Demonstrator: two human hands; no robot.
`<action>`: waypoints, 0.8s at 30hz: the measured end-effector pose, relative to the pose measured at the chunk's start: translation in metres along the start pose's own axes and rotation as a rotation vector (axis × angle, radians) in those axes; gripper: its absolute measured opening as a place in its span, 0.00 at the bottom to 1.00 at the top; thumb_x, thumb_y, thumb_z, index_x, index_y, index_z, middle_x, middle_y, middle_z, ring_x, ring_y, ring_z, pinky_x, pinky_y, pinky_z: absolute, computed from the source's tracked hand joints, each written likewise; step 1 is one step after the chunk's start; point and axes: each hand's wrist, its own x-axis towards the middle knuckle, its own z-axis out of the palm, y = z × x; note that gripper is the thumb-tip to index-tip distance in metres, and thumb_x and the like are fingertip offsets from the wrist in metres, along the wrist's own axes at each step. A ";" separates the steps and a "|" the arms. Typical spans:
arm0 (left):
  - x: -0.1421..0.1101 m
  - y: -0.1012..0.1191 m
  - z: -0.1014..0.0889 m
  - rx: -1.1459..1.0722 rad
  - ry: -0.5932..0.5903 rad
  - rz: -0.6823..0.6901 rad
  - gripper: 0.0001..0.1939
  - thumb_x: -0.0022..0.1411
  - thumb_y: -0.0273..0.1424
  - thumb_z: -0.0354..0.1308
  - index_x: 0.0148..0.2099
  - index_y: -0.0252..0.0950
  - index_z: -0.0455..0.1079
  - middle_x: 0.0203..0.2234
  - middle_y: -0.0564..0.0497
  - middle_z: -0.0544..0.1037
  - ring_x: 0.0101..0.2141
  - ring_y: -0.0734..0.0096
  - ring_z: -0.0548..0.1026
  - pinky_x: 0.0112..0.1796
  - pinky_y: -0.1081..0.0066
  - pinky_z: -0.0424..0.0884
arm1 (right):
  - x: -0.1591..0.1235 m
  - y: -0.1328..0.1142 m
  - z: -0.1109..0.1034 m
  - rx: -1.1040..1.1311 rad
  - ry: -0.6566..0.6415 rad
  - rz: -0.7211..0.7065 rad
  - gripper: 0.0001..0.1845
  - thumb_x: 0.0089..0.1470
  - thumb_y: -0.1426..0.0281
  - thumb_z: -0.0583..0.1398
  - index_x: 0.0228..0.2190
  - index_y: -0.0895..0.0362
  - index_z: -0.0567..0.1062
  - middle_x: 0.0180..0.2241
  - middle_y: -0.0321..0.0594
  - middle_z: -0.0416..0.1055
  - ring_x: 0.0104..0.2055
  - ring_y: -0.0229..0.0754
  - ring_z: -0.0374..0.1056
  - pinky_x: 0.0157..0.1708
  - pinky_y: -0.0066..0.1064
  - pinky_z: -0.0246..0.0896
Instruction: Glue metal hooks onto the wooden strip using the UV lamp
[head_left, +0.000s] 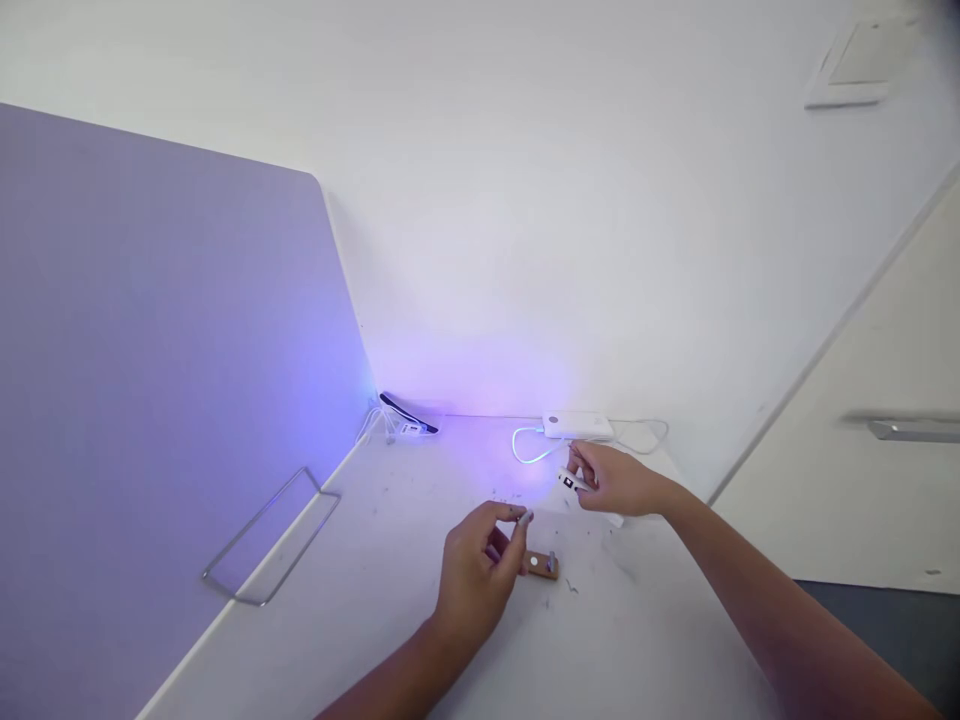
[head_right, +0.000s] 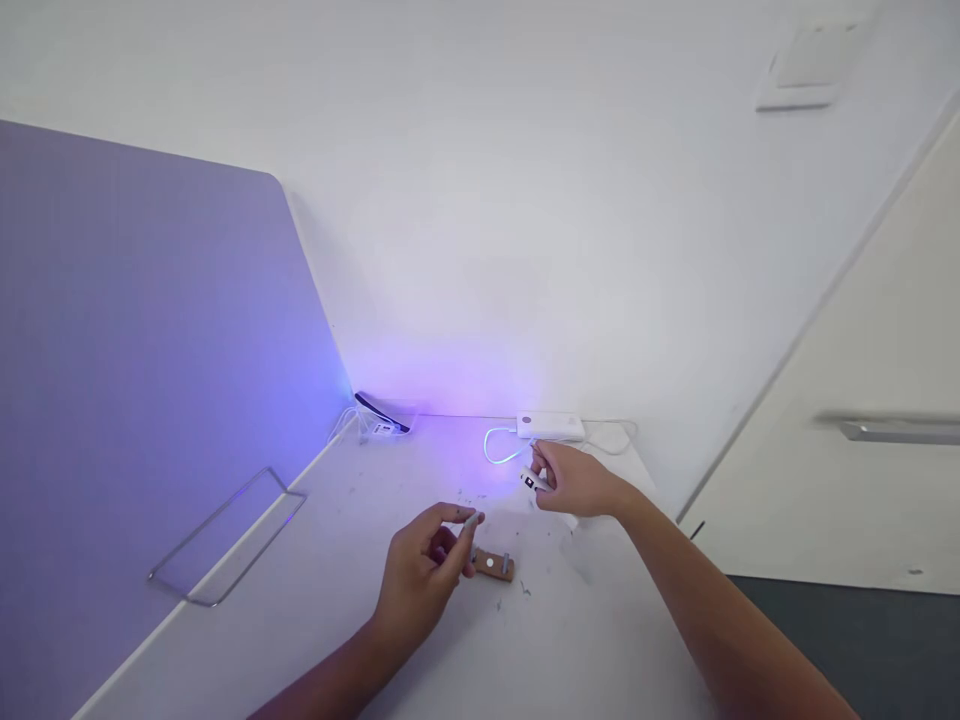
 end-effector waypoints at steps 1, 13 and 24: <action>0.000 0.000 0.000 -0.003 0.001 0.001 0.13 0.68 0.42 0.60 0.42 0.38 0.78 0.23 0.50 0.82 0.21 0.66 0.79 0.23 0.73 0.70 | 0.000 0.001 -0.001 0.023 0.000 -0.010 0.14 0.45 0.71 0.63 0.35 0.52 0.66 0.29 0.31 0.69 0.31 0.40 0.66 0.30 0.30 0.57; 0.001 -0.001 0.000 0.019 0.016 0.022 0.13 0.68 0.41 0.60 0.42 0.38 0.79 0.22 0.50 0.82 0.20 0.66 0.79 0.20 0.74 0.69 | -0.005 0.000 -0.011 0.166 -0.085 -0.100 0.13 0.46 0.72 0.63 0.36 0.54 0.68 0.31 0.34 0.71 0.31 0.39 0.67 0.30 0.29 0.62; 0.001 0.001 0.000 0.024 0.008 0.054 0.12 0.68 0.40 0.60 0.41 0.37 0.77 0.21 0.52 0.81 0.19 0.70 0.77 0.21 0.75 0.68 | 0.001 0.011 -0.002 0.171 -0.117 -0.117 0.14 0.45 0.73 0.63 0.35 0.53 0.66 0.28 0.30 0.66 0.29 0.37 0.63 0.28 0.28 0.58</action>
